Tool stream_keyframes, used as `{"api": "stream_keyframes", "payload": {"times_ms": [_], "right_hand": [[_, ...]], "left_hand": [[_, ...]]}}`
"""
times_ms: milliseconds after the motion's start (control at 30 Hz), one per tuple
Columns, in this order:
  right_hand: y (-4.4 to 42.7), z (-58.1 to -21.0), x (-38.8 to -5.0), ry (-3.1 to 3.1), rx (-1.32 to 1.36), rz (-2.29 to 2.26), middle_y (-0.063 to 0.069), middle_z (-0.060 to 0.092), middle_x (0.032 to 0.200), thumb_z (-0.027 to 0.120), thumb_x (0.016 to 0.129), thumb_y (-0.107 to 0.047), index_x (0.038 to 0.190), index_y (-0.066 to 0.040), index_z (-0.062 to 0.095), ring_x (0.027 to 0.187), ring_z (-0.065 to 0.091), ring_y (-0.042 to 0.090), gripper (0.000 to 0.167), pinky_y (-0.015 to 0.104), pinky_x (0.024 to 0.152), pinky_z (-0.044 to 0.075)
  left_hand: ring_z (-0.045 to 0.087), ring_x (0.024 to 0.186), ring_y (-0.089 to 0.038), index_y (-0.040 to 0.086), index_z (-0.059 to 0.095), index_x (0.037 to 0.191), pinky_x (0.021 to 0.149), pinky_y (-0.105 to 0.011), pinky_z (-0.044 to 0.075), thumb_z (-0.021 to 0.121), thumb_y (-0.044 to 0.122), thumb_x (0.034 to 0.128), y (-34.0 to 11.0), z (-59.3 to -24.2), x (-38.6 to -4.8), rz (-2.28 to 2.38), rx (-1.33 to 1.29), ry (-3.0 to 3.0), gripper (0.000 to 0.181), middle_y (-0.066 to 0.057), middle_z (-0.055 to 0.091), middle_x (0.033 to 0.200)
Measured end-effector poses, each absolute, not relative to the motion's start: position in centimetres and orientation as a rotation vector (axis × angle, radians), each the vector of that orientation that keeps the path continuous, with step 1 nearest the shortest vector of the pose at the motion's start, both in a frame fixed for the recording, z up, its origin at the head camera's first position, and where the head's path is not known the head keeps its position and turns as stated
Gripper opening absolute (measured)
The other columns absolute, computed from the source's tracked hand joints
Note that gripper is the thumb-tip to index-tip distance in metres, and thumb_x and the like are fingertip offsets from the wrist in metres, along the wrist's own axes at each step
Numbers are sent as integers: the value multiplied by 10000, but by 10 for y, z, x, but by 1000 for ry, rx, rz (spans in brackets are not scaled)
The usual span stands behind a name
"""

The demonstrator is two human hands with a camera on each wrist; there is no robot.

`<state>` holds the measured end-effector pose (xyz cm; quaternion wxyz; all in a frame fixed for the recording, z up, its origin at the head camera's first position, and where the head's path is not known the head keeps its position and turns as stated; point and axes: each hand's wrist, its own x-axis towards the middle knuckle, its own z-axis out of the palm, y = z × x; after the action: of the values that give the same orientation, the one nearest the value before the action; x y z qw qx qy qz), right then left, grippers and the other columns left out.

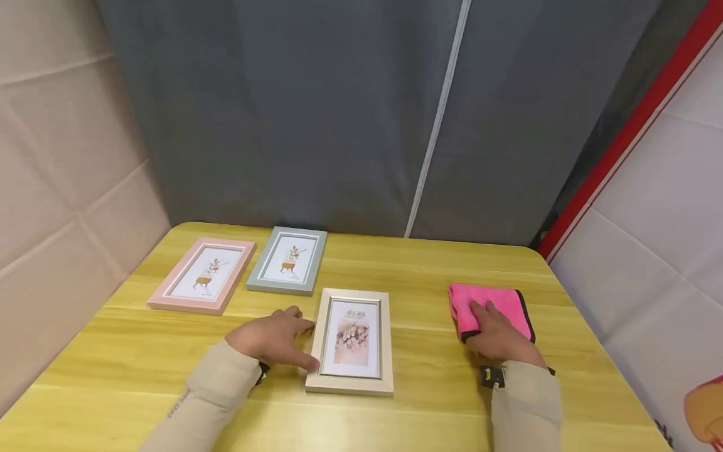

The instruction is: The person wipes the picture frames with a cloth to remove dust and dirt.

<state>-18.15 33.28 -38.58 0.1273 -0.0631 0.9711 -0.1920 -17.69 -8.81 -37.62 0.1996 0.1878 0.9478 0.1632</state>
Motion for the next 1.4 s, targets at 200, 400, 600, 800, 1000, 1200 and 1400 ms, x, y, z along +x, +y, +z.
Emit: {"api": "stream_keyframes", "payload": {"times_ms": [200, 400, 600, 800, 1000, 1200, 1400], "right_hand": [[333, -400, -187, 2921, -105, -406, 393, 306, 1462, 656, 873, -150, 1483, 95, 326, 1298, 288, 615, 737, 713, 1034, 257], [337, -408, -192, 3104, -107, -398, 318, 610, 1194, 544, 938, -88, 1299, 44, 594, 1115, 527, 559, 387, 670, 919, 412], [333, -402, -194, 3197, -84, -569, 276, 673, 1053, 580, 955, -95, 1147, 30, 662, 1018, 604, 508, 243, 645, 865, 455], [306, -375, -187, 3284, -224, -784, 185, 701, 958, 655, 957, -196, 1063, -47, 684, 889, 645, 414, 185, 572, 789, 490], [263, -355, -171, 3219, -572, -853, 38, 708, 975, 728, 905, -122, 1036, -132, 714, 877, 651, 246, 132, 495, 803, 528], [222, -364, -140, 3123, -952, -680, -107, 675, 1002, 795, 816, -50, 1001, -208, 705, 949, 627, 119, 259, 406, 869, 536], [203, -380, -113, 2994, -1256, -316, -84, 670, 1049, 776, 804, -67, 1056, -169, 714, 1021, 608, 132, 280, 390, 937, 502]], "left_hand": [[484, 1143, -341, 83, 582, 1387, 861, -520, 517, 847, 557, 648, -83, -377, -171, 444, 502, 2676, 917, -164, 483, 1300], [486, 1168, -352, 68, 542, 1420, 869, -509, 519, 828, 575, 655, -81, -379, -169, 376, 529, 2683, 961, -186, 478, 1326], [477, 1194, -363, 74, 504, 1453, 884, -516, 513, 781, 601, 677, -80, -380, -166, 305, 567, 2686, 979, -204, 479, 1330], [446, 1268, -412, 87, 500, 1461, 956, -548, 472, 768, 619, 695, -82, -382, -164, 294, 582, 2701, 971, -226, 465, 1377], [404, 1325, -434, 110, 488, 1474, 1001, -583, 426, 762, 642, 687, -82, -385, -165, 323, 573, 2694, 989, -236, 400, 1480], [383, 1344, -441, 130, 476, 1485, 1009, -590, 414, 753, 662, 688, -82, -389, -165, 331, 574, 2696, 997, -235, 373, 1506], [442, 1279, -410, 124, 499, 1468, 968, -558, 460, 757, 654, 687, -84, -387, -164, 316, 584, 2719, 979, -230, 432, 1449]]}}
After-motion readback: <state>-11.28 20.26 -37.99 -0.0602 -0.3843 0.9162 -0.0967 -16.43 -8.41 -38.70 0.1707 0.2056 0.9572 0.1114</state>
